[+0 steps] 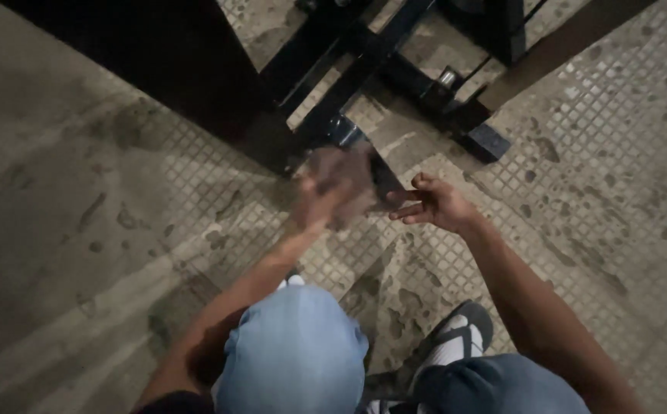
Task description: Cleaning a weight machine and cable station with a cloth.
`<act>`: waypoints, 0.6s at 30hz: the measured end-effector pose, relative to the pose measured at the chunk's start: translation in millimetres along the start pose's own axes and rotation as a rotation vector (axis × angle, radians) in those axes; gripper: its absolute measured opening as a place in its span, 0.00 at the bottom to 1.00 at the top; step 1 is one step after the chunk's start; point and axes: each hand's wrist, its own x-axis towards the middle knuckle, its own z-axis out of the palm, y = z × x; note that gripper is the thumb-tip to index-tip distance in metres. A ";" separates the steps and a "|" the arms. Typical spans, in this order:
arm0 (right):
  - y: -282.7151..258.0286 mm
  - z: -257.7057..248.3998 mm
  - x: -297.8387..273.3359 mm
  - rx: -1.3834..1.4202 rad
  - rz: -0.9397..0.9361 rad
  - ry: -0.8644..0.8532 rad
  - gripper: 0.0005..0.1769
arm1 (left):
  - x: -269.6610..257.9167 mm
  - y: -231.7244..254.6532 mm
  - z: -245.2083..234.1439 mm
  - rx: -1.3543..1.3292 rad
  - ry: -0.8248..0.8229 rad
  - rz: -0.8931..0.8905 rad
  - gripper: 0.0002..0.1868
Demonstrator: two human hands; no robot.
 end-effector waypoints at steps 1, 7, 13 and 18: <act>0.1 5.8 -0.3 -0.013 -0.010 -0.117 0.09 | -2.4 -19.5 -15.0 -0.075 0.052 0.004 0.14; -2.8 43.3 7.5 -0.352 -0.007 0.250 0.09 | -4.8 -47.3 -8.7 0.524 0.175 0.033 0.13; 3.0 22.9 -4.5 -0.427 -0.126 0.326 0.13 | 70.5 98.2 8.7 1.023 0.050 0.832 0.23; 3.8 34.6 -13.9 -0.392 0.013 0.535 0.25 | 83.0 -2.8 73.5 0.788 -0.259 0.373 0.09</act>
